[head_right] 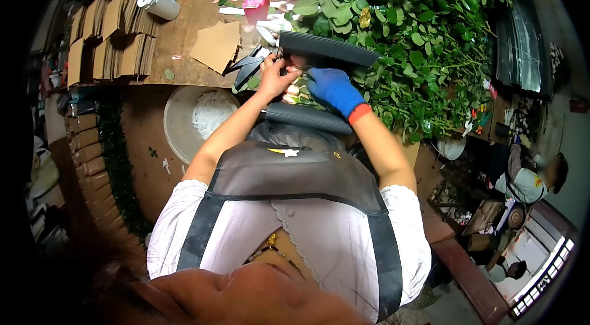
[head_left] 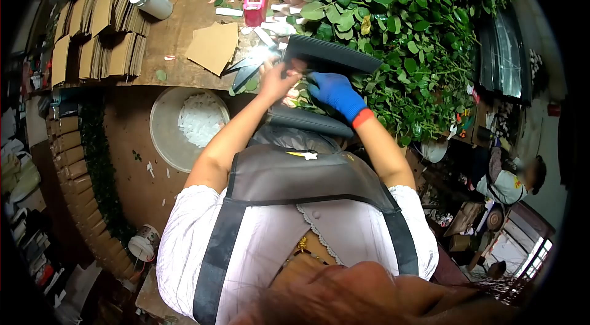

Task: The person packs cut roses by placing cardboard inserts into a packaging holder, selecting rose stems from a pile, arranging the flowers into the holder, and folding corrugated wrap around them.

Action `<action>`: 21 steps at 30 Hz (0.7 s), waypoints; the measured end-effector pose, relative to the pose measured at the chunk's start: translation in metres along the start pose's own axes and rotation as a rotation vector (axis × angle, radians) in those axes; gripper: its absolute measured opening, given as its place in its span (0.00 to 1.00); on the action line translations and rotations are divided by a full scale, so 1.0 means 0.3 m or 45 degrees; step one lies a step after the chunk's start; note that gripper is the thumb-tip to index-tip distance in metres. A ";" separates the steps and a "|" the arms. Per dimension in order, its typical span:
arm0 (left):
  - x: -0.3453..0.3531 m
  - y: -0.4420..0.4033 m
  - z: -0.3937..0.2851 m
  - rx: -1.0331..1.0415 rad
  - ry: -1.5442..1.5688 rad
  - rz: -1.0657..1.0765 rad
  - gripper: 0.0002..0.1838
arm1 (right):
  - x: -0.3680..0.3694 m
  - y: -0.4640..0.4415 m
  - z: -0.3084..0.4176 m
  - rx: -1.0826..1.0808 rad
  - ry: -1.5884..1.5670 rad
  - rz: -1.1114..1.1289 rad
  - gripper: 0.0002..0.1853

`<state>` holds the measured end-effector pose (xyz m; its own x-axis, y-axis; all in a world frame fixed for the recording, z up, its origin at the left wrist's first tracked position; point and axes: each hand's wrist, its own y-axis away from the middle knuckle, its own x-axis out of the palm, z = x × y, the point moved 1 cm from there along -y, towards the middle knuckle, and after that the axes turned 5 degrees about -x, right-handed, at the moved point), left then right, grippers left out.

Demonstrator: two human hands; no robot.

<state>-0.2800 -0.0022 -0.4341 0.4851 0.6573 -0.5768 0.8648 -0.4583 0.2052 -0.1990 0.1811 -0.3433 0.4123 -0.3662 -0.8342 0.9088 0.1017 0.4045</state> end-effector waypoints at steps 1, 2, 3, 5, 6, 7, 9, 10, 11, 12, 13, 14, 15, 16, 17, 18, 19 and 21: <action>-0.002 0.007 -0.008 0.025 0.016 -0.021 0.24 | -0.010 0.016 0.003 0.085 -0.200 -0.126 0.19; -0.002 0.009 -0.010 0.019 0.026 -0.040 0.23 | -0.016 0.033 0.002 0.172 -0.399 -0.245 0.20; 0.000 0.006 -0.012 0.034 0.032 -0.035 0.23 | -0.024 0.042 -0.006 0.257 -0.594 -0.359 0.21; -0.005 0.007 -0.005 0.067 0.034 -0.012 0.22 | 0.013 0.037 -0.036 0.294 -0.682 -0.320 0.22; -0.005 0.005 -0.002 0.078 0.016 -0.010 0.23 | 0.051 0.015 -0.049 0.268 -0.700 -0.326 0.22; -0.004 -0.001 -0.002 0.077 0.012 -0.004 0.23 | 0.079 0.004 -0.072 0.240 -0.653 -0.296 0.23; -0.012 0.004 -0.008 0.068 0.002 0.008 0.24 | 0.099 -0.008 -0.066 0.125 -0.486 -0.317 0.23; -0.014 0.006 -0.009 0.060 -0.002 0.017 0.24 | 0.128 -0.016 -0.067 0.040 -0.364 -0.367 0.23; -0.015 0.005 -0.011 0.054 -0.005 0.025 0.24 | 0.115 -0.020 -0.043 -0.046 -0.239 -0.416 0.22; -0.015 0.002 -0.013 0.047 -0.007 0.031 0.24 | 0.102 -0.017 -0.028 -0.027 -0.240 -0.316 0.21; -0.016 0.000 -0.014 0.044 -0.004 0.036 0.25 | 0.088 -0.022 -0.009 -0.021 -0.158 -0.269 0.21; -0.016 0.000 -0.015 0.039 0.001 0.040 0.25 | 0.075 -0.026 0.012 -0.015 -0.075 -0.219 0.20; -0.017 0.000 -0.017 0.036 0.004 0.045 0.26 | 0.070 -0.034 0.026 -0.009 0.007 -0.172 0.20; -0.018 -0.003 -0.022 0.041 0.001 0.039 0.26 | 0.096 -0.045 0.023 -0.033 0.125 -0.166 0.17; -0.018 -0.002 -0.024 0.048 -0.005 0.036 0.26 | 0.094 -0.051 0.032 -0.035 0.161 -0.130 0.17; -0.019 0.000 -0.029 0.060 -0.012 0.035 0.26 | 0.091 -0.056 0.042 -0.032 0.197 -0.097 0.16; -0.017 0.000 -0.030 0.067 -0.033 0.028 0.26 | 0.084 -0.066 0.051 -0.030 0.236 -0.069 0.16; -0.007 -0.002 -0.023 0.083 -0.072 -0.001 0.26 | 0.066 -0.081 0.071 0.000 0.200 -0.087 0.14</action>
<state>-0.2807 0.0008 -0.4277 0.4745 0.6237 -0.6211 0.8541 -0.4969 0.1536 -0.2142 0.1518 -0.3618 0.3544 -0.2233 -0.9081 0.9351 0.0813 0.3449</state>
